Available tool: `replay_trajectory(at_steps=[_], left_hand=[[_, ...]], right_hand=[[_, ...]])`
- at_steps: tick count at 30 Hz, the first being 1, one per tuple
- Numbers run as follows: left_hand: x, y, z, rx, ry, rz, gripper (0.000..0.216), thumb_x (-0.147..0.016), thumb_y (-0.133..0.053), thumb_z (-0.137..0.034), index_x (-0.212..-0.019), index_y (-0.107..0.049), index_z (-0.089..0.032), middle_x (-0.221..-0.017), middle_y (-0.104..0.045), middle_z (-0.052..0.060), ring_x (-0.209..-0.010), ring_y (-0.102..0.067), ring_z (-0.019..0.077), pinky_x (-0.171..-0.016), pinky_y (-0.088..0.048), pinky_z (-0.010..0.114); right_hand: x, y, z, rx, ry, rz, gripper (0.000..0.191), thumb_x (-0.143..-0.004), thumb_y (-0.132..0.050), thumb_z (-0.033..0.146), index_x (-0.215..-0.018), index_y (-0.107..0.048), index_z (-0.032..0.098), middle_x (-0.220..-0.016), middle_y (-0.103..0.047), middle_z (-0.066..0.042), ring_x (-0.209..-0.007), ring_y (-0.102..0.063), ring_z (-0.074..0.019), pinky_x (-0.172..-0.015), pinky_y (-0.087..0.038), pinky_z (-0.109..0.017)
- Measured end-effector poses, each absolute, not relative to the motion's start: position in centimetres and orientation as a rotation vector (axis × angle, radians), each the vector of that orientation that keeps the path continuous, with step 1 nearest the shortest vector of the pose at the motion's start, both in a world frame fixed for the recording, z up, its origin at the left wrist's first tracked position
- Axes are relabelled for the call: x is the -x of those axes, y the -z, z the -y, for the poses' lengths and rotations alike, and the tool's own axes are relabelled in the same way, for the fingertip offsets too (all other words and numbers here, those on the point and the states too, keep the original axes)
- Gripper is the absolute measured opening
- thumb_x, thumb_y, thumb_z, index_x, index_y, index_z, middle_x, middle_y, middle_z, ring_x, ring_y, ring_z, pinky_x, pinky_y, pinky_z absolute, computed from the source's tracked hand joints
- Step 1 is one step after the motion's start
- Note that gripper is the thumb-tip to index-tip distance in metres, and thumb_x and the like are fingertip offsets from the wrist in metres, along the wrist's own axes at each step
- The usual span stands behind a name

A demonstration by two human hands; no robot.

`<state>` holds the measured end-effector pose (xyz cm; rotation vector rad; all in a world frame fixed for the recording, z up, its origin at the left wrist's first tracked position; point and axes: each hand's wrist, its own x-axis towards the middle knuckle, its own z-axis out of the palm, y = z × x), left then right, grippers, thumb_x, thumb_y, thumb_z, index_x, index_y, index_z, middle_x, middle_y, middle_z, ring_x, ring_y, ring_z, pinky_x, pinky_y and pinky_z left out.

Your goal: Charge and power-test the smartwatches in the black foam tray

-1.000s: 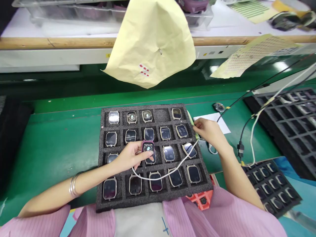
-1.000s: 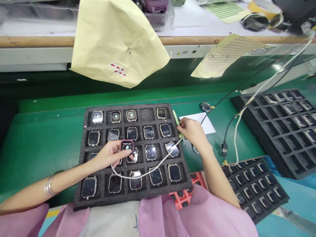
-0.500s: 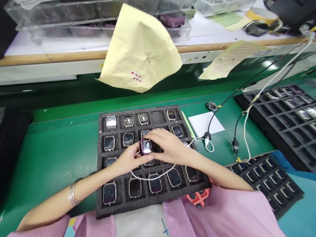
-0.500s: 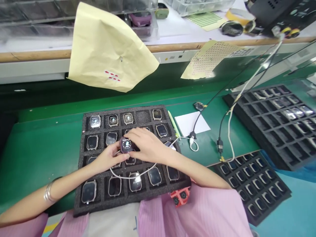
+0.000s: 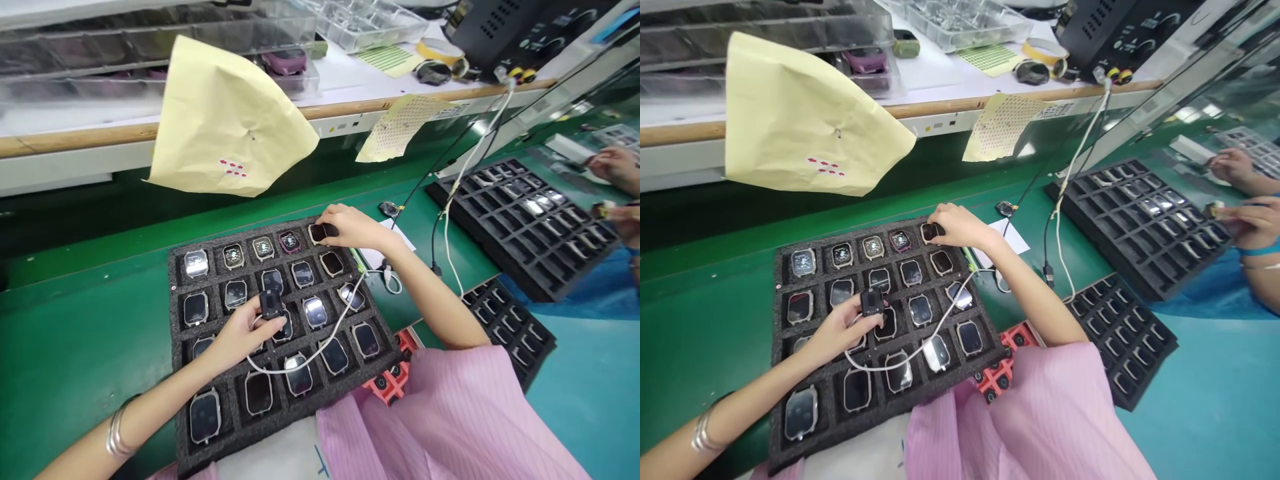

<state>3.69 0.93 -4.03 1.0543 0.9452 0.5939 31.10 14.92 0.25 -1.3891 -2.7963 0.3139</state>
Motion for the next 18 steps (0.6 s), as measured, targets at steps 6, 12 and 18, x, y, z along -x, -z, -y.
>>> replay_trajectory(at_steps=[6, 12, 18], left_hand=[[-3.3, 3.5, -0.7, -1.075, -0.496, -0.975, 0.044, -0.078, -0.069, -0.048, -0.105, -0.056, -0.015, -0.075, -0.062, 0.0, -0.035, -0.033, 0.0003, -0.032, -0.025, 0.016], [-3.1, 3.7, -0.9, -1.074, -0.473, -0.914, 0.042, -0.079, -0.069, -0.042, -0.109, -0.054, -0.016, -0.093, -0.065, 0.004, -0.04, -0.04, 0.0008, -0.034, -0.035, 0.015], [-3.2, 4.3, -1.3, -1.082, -0.513, -0.858, 0.046, -0.071, -0.078, -0.035, -0.105, -0.055, -0.015, -0.069, -0.055, -0.006, -0.041, -0.041, 0.0029, -0.037, -0.038, 0.015]], right_hand=[[-31.8, 0.9, -15.4, 1.544, -0.369, 2.756, 0.036, -0.077, -0.076, 0.03, -0.106, -0.064, 0.012, -0.1, -0.062, -0.014, -0.095, -0.057, -0.0311, -0.074, -0.043, -0.033], [-29.2, -1.7, -11.1, 1.361, -0.63, 2.376, 0.039, -0.077, -0.075, 0.042, -0.1, -0.063, 0.012, -0.081, -0.065, -0.005, -0.075, -0.061, -0.0208, -0.07, -0.043, -0.03], [-24.0, -0.7, -4.8, 0.877, -0.632, 2.562, 0.046, -0.083, -0.072, 0.03, -0.122, -0.055, 0.011, -0.116, -0.063, -0.015, -0.103, -0.059, -0.0275, -0.087, -0.043, -0.042]])
